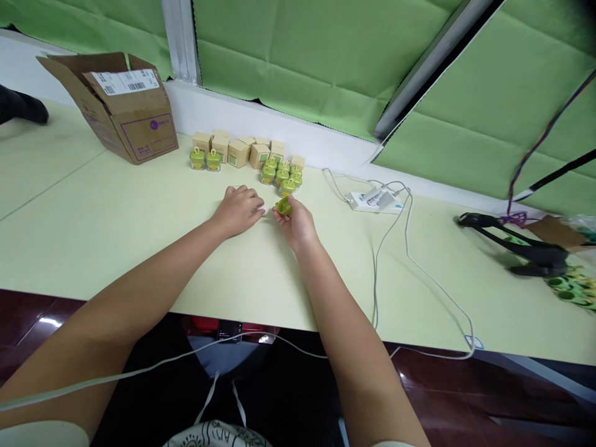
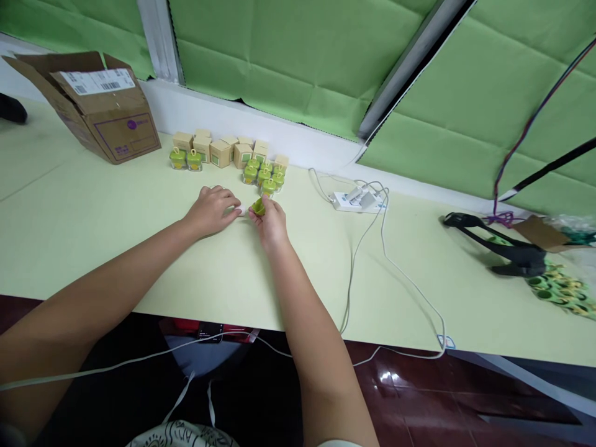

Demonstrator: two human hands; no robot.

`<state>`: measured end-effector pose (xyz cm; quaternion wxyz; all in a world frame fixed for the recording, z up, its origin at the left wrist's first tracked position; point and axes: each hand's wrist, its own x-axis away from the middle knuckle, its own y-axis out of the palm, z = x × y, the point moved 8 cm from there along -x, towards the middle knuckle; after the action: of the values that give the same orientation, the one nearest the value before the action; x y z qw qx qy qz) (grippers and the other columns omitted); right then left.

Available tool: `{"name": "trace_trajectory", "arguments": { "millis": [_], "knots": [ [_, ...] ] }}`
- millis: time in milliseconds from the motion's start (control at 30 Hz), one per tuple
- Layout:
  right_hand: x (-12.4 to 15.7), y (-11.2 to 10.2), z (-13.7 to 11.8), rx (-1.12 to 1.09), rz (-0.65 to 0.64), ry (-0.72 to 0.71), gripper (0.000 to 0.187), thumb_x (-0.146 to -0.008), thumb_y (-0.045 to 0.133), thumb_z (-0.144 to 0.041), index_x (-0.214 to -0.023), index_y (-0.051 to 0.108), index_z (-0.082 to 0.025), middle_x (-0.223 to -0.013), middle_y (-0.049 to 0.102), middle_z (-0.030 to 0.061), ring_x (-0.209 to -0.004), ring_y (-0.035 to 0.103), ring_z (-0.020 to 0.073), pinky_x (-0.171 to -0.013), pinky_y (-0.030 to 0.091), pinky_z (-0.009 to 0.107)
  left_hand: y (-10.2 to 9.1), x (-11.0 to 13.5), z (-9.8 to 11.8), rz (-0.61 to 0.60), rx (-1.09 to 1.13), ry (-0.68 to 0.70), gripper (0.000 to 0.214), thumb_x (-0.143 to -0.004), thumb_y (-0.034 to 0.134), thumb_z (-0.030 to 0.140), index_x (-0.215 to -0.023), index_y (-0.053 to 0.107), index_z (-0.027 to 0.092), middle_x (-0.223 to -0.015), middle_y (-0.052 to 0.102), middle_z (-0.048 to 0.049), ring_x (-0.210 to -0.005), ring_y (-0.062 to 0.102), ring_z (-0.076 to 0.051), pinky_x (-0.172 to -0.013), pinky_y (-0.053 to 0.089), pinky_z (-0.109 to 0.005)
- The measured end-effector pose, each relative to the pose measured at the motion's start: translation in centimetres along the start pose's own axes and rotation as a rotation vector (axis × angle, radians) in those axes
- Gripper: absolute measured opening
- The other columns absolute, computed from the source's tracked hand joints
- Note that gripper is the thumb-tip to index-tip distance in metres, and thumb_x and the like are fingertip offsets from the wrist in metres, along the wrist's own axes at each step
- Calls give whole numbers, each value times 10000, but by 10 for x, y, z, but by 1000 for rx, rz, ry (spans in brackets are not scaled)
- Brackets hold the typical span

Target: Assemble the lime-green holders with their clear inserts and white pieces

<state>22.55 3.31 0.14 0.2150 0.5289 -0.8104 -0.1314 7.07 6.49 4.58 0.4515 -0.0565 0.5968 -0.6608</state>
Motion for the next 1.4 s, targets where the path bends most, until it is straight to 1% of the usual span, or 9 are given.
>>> {"name": "trace_trajectory", "arguments": {
  "millis": [167, 367, 533, 633, 800, 967, 1033, 1133, 1400],
  "knots": [
    [1, 0, 0, -4, 20, 2, 205, -959, 735, -348, -849, 637, -206, -764, 697, -11, -729, 711, 127, -713, 619, 232, 6, 0, 2, 7, -34, 31, 195, -951, 597, 322, -994, 750, 209, -1076, 774, -140, -1119, 605, -358, -944, 400, -543],
    [1, 1, -1, 0, 4, -16, 252, -891, 818, -378, -851, 636, -210, -771, 700, -11, -730, 709, 133, -720, 617, 242, 6, -1, 1, 24, -69, 21, 126, -921, 624, 293, -943, 715, 209, -1020, 769, -146, -1078, 609, -363, -896, 406, -524],
    [0, 0, -1, -11, 11, -14, 230, -908, 793, -371, -850, 634, -214, -761, 697, -14, -726, 709, 132, -712, 620, 241, -4, -1, -8, 42, -42, -64, 265, -842, 773, 443, -976, 707, 225, -1122, 735, -136, -1135, 595, -373, -959, 426, -527],
    [-1, -1, 0, -3, 17, -13, 238, -909, 791, -390, -862, 638, -214, -776, 702, -10, -735, 714, 133, -713, 621, 239, -21, -2, -18, 153, 60, -129, 272, -880, 740, 473, -999, 693, 232, -1138, 722, -111, -1149, 598, -345, -1023, 434, -520],
    [-3, -1, 1, 5, 3, -7, 221, -946, 747, -393, -876, 642, -212, -799, 716, 2, -753, 724, 137, -730, 631, 243, -47, -2, -39, 364, 200, -244, 124, -979, 554, 295, -974, 664, 236, -1056, 715, -82, -1022, 625, -258, -996, 487, -440],
    [0, 1, 4, 29, -10, 24, 243, -940, 769, -406, -896, 631, -211, -806, 718, 4, -713, 723, 135, -674, 632, 246, -26, -3, -27, 164, 152, -141, 342, -885, 697, 334, -1213, 684, 238, -1379, 638, -121, -1358, 523, -352, -1158, 410, -549],
    [1, 2, 8, 57, -10, 49, 273, -920, 799, -421, -907, 621, -215, -804, 711, -1, -711, 730, 142, -665, 640, 262, -15, -1, -30, 99, 122, -176, 426, -877, 698, 340, -1288, 663, 238, -1437, 600, -139, -1388, 494, -382, -1149, 413, -588],
    [2, 5, 15, 98, -24, 71, 290, -912, 812, -429, -923, 610, -222, -801, 697, -12, -715, 735, 147, -694, 664, 299, -5, 1, -40, 57, 135, -240, 397, -898, 658, 345, -1276, 665, 221, -1404, 616, -147, -1368, 504, -381, -1132, 450, -594],
    [-2, 14, 22, 69, -76, 6, 292, -911, 814, -408, -987, 593, -233, -817, 676, -47, -748, 727, 122, -780, 681, 297, -1, -1, -31, 44, 180, -127, 271, -924, 564, 256, -1117, 738, 177, -1305, 692, -136, -1314, 573, -325, -1177, 473, -516]
  ]
}}
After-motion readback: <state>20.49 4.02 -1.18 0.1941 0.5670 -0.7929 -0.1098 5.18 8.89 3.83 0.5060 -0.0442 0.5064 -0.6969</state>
